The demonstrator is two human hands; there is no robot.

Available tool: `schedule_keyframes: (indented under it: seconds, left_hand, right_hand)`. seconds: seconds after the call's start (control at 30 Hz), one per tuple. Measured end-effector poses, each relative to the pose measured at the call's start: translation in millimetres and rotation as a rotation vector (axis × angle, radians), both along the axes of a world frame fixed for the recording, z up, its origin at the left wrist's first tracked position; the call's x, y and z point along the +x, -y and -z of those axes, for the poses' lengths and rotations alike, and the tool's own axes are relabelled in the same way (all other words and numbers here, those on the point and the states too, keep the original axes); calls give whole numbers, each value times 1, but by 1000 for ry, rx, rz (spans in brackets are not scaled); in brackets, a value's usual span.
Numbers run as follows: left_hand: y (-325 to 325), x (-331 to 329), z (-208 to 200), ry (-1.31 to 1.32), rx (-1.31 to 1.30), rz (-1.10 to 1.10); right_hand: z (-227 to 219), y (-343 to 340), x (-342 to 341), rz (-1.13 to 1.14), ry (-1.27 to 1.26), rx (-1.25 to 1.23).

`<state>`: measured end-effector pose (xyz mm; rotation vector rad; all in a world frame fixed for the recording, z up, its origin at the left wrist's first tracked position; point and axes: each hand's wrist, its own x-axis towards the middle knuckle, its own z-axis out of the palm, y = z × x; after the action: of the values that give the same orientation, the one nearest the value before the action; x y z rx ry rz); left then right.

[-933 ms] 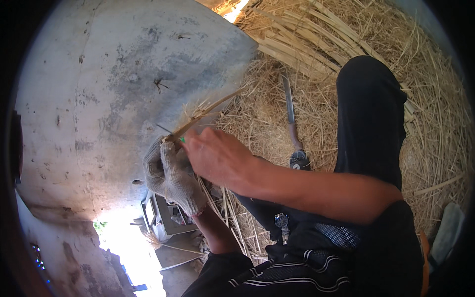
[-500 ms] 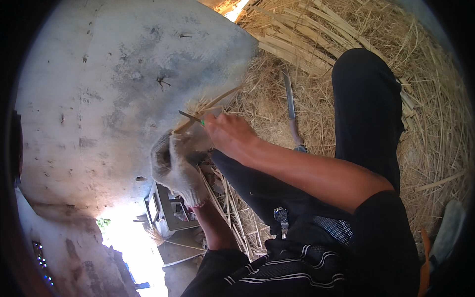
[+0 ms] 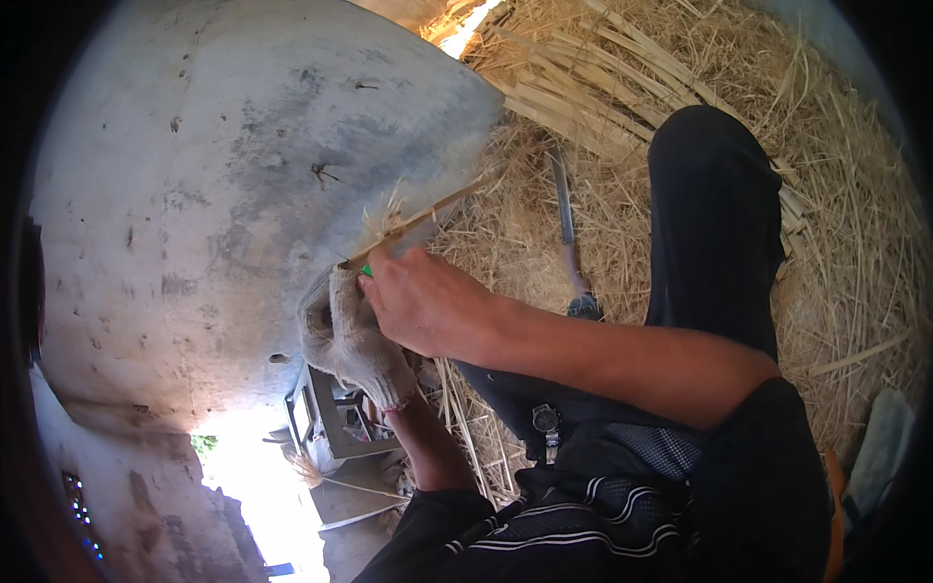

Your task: The person sits on a straw-covered floor and uses a knife to shave and smooth a long bamboo stick. They hold the stick with a gloved left hand and scrape it with the knife in their right hand, occasionally switching to a larger machete-like tool to continue the process.

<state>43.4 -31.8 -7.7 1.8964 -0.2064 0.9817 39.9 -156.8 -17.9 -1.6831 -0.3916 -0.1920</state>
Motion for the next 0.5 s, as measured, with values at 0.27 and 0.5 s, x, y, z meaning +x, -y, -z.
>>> schedule_keyframes:
  seconds: [0.27,0.5]
  left_hand:
    - [-1,-2,2,-80,-163,52]
    - [-17,-2,2,-97,-55,-22]
  right_hand:
    - [19,-14,13,42,73,-100]
    - [21,-27,16,63,97,-267]
